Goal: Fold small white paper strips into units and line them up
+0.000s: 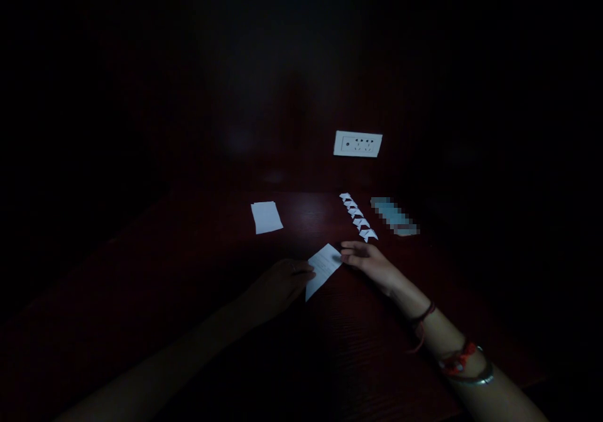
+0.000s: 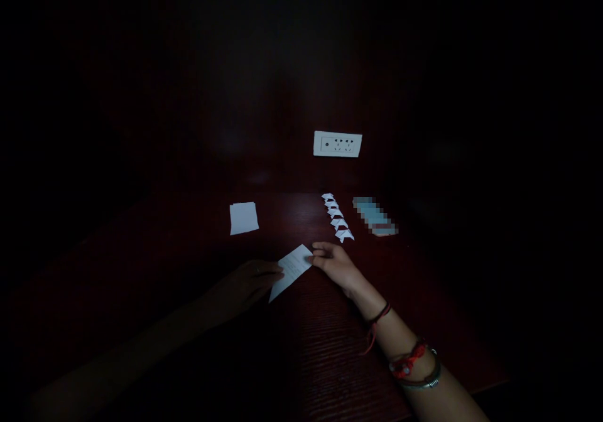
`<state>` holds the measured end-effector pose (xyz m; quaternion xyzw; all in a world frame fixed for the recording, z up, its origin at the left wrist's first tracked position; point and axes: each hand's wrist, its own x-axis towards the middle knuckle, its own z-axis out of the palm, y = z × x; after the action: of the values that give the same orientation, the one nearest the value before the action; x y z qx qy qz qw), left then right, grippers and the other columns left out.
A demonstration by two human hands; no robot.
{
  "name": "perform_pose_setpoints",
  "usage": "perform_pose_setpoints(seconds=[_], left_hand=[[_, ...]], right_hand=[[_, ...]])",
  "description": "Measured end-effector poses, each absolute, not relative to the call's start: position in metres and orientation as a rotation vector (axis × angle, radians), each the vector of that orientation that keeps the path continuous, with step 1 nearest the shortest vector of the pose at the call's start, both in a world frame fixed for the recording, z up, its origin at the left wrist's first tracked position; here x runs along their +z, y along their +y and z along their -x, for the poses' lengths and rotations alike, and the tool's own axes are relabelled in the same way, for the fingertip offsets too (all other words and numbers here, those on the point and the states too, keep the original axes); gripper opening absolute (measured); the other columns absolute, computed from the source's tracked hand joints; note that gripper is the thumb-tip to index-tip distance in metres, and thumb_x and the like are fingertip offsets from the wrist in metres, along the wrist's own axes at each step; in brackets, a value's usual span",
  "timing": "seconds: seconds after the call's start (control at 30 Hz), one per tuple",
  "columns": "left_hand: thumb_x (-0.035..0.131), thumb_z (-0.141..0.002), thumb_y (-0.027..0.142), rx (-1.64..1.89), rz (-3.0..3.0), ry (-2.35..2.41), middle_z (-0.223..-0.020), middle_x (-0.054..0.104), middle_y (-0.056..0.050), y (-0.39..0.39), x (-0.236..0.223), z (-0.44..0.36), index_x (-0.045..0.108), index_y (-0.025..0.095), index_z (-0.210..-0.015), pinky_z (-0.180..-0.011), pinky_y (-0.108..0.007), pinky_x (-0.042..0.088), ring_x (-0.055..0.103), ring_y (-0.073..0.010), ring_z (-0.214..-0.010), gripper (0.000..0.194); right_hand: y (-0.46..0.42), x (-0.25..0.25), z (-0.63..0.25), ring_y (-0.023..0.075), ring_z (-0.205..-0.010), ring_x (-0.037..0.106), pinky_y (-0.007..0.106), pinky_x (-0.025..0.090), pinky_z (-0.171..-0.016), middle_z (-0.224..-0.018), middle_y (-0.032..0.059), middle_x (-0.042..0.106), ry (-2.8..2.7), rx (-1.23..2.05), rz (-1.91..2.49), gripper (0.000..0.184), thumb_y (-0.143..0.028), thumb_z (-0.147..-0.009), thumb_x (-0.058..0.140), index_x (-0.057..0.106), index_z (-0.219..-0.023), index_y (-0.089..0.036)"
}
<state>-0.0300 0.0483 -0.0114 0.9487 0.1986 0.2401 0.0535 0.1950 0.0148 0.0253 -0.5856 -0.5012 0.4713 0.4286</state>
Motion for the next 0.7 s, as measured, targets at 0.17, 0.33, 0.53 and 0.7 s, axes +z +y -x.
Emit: perform_pose_setpoints(seconds=[0.17,0.33,0.53,0.7], left_hand=[[0.041,-0.085,0.017,0.770,-2.877,0.535,-0.114,0.050,-0.005,0.050,-0.013,0.031,0.048,0.023,-0.114,-0.086,-0.036,0.040,0.045,-0.0179,-0.104,0.030],[0.041,-0.085,0.016,0.744,-2.899,0.536,-0.114,0.050,-0.005,0.049,-0.010,0.030,0.048,0.023,-0.114,-0.087,-0.037,0.040,0.045,-0.0186,-0.105,0.031],[0.042,-0.084,0.016,0.662,-2.929,0.545,-0.115,0.050,-0.004,0.049,-0.007,0.029,0.048,0.023,-0.113,-0.087,-0.038,0.039,0.044,-0.0192,-0.107,0.030],[0.043,-0.085,0.019,0.671,-2.910,0.551,-0.116,0.051,-0.002,0.049,-0.008,0.028,0.048,0.024,-0.113,-0.090,-0.037,0.037,0.041,-0.0181,-0.110,0.029]], right_hand=[[0.012,0.034,-0.199,0.0115,-0.078,0.056,0.020,0.041,-0.063,-0.087,0.0042,0.061,-1.002,1.385,1.394,0.040,-0.019,-0.065,0.062,0.052,-0.103,-0.016],[0.013,0.036,-0.199,0.0102,-0.079,0.055,0.022,0.041,-0.072,-0.088,0.0029,0.059,-0.895,1.359,1.327,0.040,-0.014,-0.063,0.061,0.053,-0.101,-0.016],[0.011,0.038,-0.195,0.0109,-0.079,0.054,0.026,0.040,-0.080,-0.087,0.0021,0.056,-0.843,1.344,1.256,0.043,-0.013,-0.061,0.061,0.051,-0.102,-0.017],[0.013,0.034,-0.191,0.0135,-0.092,0.050,0.025,0.039,-0.082,-0.101,0.0048,0.053,-0.948,1.268,1.280,0.038,-0.016,-0.060,0.062,0.055,-0.098,-0.017]])
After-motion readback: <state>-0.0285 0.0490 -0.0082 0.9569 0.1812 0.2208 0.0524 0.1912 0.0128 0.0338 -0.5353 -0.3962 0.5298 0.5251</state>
